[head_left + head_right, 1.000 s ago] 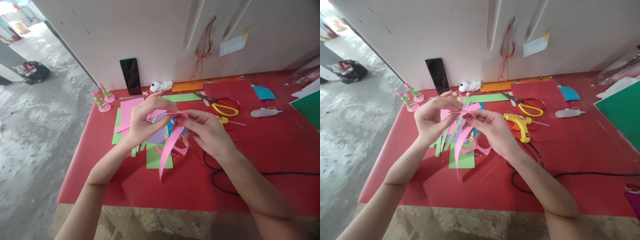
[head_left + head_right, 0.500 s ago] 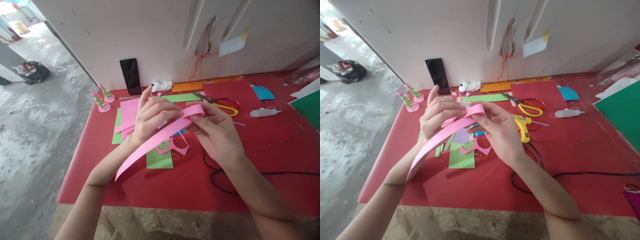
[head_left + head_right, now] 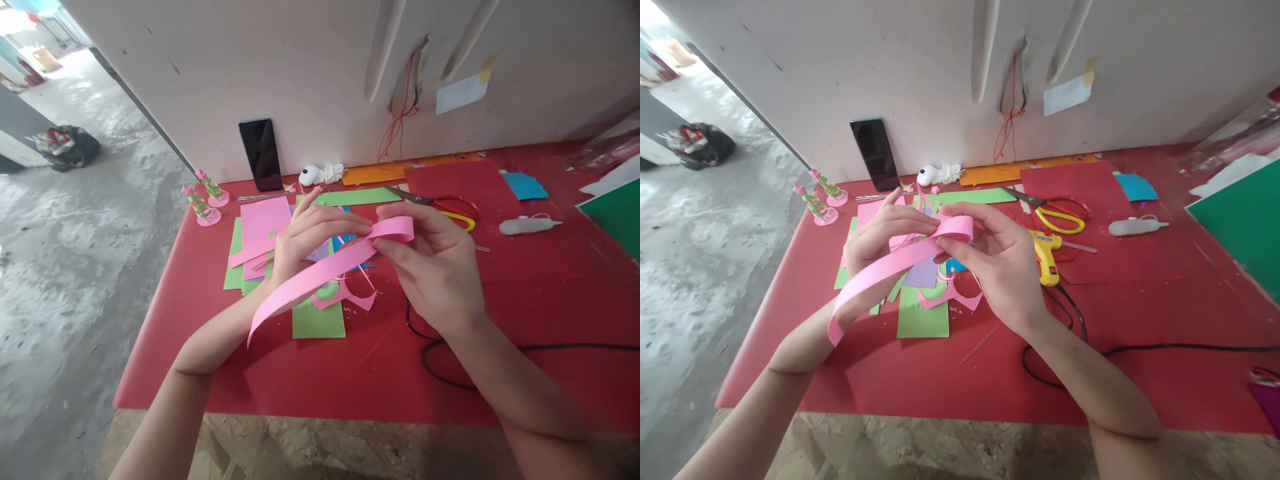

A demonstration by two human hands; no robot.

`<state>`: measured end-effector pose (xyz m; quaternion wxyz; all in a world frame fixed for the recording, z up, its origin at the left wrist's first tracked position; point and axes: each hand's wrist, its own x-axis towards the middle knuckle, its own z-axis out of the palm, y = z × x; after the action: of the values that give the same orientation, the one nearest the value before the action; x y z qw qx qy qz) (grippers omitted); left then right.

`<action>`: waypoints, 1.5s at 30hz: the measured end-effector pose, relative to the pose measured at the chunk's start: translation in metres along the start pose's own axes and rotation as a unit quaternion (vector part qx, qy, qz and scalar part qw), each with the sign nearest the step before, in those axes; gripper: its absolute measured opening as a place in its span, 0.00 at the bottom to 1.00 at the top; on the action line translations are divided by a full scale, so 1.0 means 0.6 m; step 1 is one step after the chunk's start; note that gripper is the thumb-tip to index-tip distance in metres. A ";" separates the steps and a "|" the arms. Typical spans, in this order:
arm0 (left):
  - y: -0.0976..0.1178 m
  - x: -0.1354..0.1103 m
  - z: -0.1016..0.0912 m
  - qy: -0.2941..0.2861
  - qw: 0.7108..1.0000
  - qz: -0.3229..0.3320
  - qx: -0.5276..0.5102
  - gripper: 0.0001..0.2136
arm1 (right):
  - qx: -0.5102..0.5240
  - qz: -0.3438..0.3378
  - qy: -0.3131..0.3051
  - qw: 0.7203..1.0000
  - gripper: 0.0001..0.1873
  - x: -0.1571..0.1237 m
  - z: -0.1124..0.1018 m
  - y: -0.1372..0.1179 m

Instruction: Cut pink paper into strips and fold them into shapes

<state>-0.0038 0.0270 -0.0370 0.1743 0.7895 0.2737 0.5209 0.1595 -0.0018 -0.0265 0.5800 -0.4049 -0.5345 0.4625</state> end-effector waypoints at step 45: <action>-0.005 0.014 0.006 -0.020 0.906 -0.315 -0.282 0.07 | -0.262 -0.065 -0.061 0.961 0.07 0.011 -0.018 -0.024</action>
<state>0.0015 0.0346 -0.0343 0.5500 0.5907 0.3461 0.4784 0.1714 0.0011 -0.0122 0.4488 -0.4785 -0.6963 0.2912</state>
